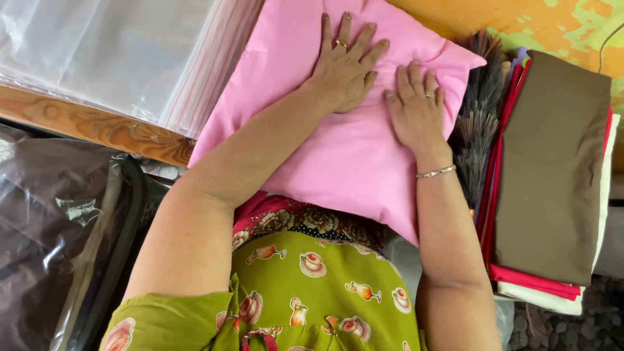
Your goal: Brushing and smoothing a pink pillow before folding it and placing it inside a clear plastic bag.
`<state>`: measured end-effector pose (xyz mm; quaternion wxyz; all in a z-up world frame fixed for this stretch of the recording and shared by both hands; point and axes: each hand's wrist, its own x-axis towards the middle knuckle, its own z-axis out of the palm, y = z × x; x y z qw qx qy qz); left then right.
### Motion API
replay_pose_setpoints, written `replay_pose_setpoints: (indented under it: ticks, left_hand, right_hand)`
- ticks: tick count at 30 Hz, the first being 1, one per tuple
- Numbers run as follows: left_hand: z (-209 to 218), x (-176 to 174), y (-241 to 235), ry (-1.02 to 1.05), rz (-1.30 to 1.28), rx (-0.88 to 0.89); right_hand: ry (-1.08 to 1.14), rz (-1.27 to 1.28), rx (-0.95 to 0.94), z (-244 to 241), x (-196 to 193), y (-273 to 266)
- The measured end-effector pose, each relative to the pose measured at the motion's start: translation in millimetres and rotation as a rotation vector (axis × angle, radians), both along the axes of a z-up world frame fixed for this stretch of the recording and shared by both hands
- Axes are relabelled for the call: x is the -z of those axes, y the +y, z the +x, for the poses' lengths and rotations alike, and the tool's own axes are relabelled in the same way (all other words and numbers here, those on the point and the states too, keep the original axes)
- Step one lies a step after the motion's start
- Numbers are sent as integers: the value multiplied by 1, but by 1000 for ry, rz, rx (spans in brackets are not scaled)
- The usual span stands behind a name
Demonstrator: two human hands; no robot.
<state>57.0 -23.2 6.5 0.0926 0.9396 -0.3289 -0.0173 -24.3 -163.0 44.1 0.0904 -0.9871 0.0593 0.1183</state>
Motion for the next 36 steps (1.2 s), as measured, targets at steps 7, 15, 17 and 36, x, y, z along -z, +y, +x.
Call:
replay_pose_setpoints:
  ticks: [7,15,17,36]
  left_hand:
    - [0,3,-9,-17,19,-52]
    - [-2,-8,-1,149,-26,-69]
    - [0,-16,2,191,-23,-71]
    - [10,-6,12,154,-24,4]
  right_hand:
    - [-142,-162,-26,13,30,-1]
    - [-284,52,269,15,24,-35]
    - [-356,-8,228,13,32,-39]
    - [-1068,228,-184,26,49,-73]
